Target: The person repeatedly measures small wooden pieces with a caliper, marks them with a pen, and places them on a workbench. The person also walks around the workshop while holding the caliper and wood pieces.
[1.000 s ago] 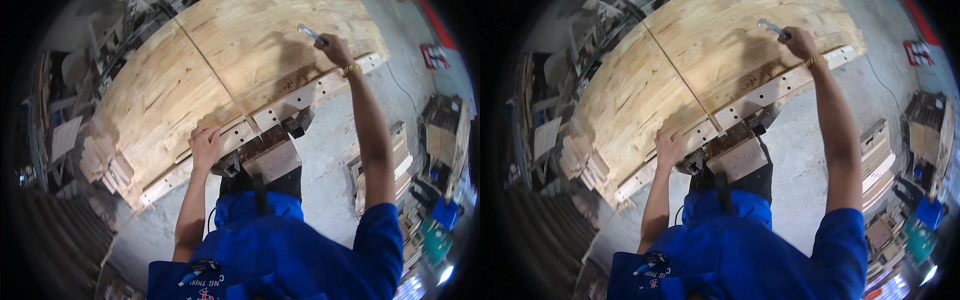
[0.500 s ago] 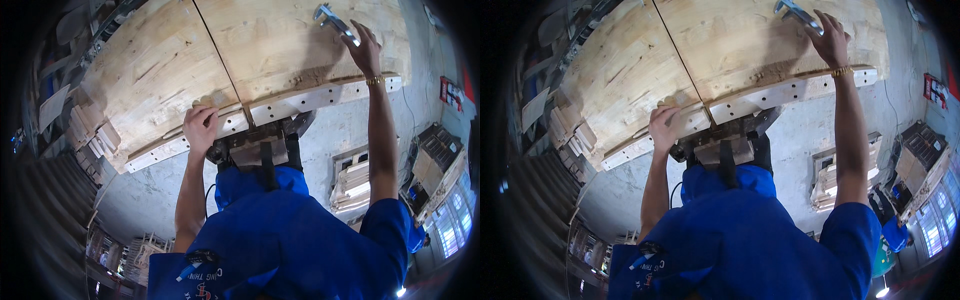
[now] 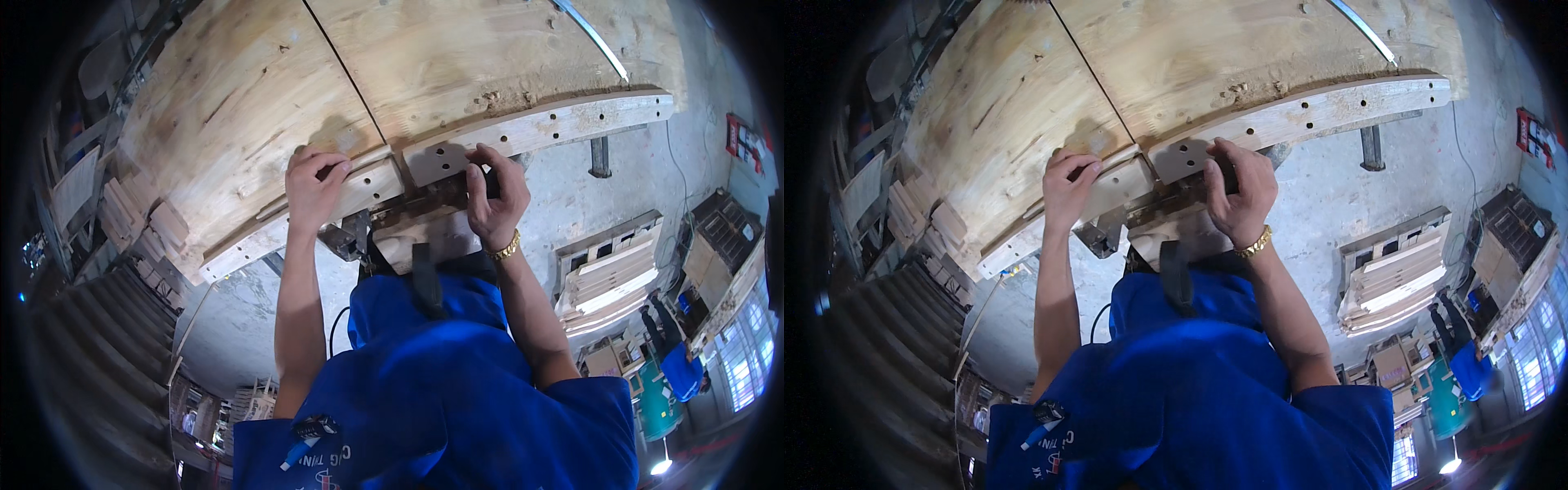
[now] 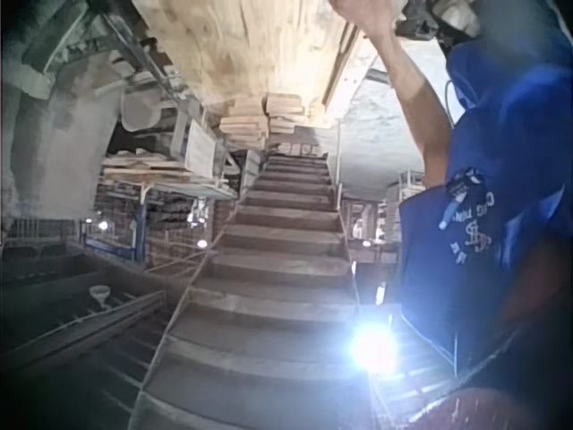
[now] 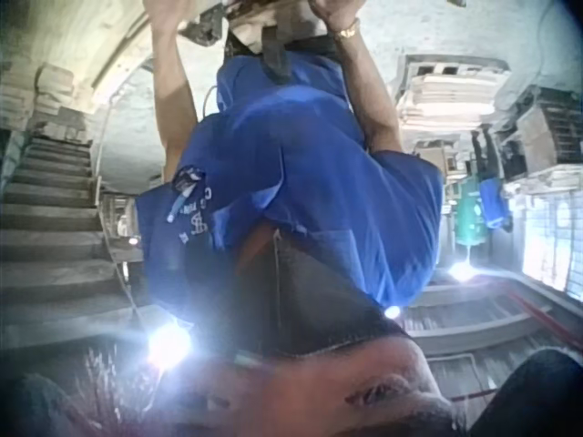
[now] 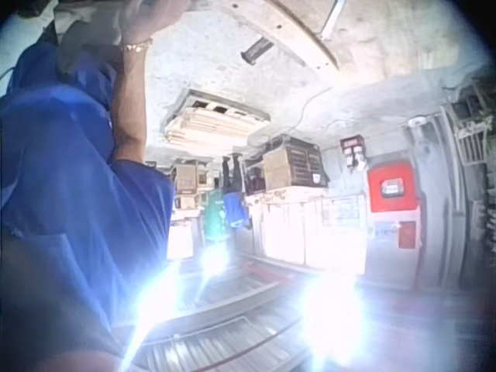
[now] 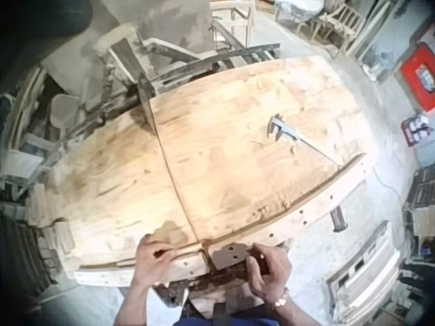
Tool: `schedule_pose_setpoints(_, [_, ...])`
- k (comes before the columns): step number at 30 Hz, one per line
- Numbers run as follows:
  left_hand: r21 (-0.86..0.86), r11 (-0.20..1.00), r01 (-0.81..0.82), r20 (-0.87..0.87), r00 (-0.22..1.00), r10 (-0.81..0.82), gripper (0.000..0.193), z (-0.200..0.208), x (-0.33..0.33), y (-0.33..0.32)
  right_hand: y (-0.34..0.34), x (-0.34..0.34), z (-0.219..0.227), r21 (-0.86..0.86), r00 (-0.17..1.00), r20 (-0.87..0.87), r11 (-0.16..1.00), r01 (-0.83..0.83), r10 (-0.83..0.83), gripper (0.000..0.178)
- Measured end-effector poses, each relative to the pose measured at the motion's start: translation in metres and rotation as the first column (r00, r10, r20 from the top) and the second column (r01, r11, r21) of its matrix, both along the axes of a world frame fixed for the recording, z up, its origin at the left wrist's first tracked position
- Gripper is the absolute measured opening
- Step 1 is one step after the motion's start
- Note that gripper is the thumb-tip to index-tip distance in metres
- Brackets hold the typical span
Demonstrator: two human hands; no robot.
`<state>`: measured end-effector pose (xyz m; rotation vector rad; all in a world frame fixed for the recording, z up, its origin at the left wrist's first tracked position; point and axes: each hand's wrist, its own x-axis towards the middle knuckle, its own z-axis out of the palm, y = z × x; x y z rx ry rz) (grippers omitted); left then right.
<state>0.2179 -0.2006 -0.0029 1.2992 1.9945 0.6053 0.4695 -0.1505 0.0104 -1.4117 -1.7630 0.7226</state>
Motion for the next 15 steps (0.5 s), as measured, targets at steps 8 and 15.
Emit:
schedule_pose_setpoints(8, [0.039,0.999,0.037,-0.062,0.997,-0.035,0.009,-0.0026,-0.0003,-0.004,-0.0009,0.0018,-0.0017,0.071,0.997,0.033,0.995,-0.076,0.074,0.025])
schedule_pose_setpoints(15, [0.038,0.999,0.006,-0.058,0.998,-0.004,0.009,-0.0049,0.0011,-0.0052,-0.0007,0.0012,-0.0052,0.081,0.999,0.018,0.995,-0.051,0.049,0.024])
